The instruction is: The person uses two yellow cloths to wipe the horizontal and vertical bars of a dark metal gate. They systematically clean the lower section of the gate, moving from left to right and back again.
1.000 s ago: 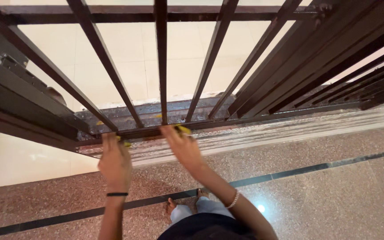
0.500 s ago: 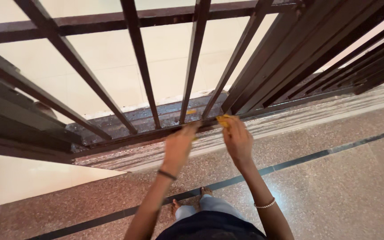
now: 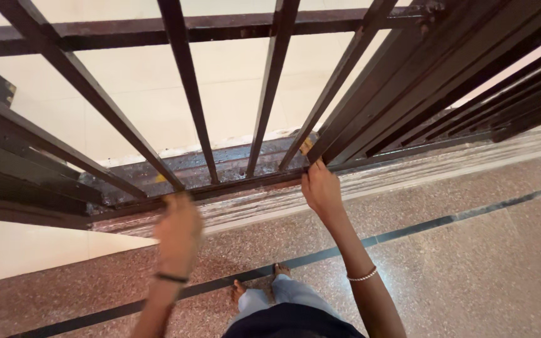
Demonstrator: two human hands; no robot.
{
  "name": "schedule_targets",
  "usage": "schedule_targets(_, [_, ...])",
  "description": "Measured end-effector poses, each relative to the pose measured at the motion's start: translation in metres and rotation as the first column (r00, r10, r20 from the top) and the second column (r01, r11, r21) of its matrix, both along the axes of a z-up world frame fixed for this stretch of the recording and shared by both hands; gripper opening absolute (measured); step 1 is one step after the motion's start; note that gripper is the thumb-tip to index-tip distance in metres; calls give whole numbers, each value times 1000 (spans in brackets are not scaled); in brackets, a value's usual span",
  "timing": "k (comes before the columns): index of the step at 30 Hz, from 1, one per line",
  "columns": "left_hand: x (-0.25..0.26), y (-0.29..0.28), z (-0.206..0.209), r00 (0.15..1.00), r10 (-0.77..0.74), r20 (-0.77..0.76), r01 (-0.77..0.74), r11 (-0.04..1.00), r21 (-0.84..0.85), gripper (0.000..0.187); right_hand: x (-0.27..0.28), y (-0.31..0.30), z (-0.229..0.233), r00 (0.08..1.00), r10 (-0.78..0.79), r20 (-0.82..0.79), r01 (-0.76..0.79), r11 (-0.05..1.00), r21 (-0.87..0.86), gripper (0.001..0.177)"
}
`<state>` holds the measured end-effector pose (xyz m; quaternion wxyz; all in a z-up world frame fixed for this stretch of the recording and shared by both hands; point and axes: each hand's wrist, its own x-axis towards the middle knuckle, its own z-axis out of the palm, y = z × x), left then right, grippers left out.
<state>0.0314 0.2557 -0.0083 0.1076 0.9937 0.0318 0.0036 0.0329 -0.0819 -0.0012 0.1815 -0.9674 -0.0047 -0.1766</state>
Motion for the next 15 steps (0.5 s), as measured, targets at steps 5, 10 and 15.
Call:
schedule_targets(5, [8,-157,-52,891,-391,232,373,920,119,41,-19,9,3,999,-23,41,23,1000,19,38])
schedule_targets(10, [4,-145,-12,863,-432,263,482,859,-172,51,-38,10,4,956,-44,290,19,996,87,34])
schedule_targets(15, [-2,2,10,978,-176,114,170,984,59,32,-55,11,9,926,21,378,-59,994,90,33])
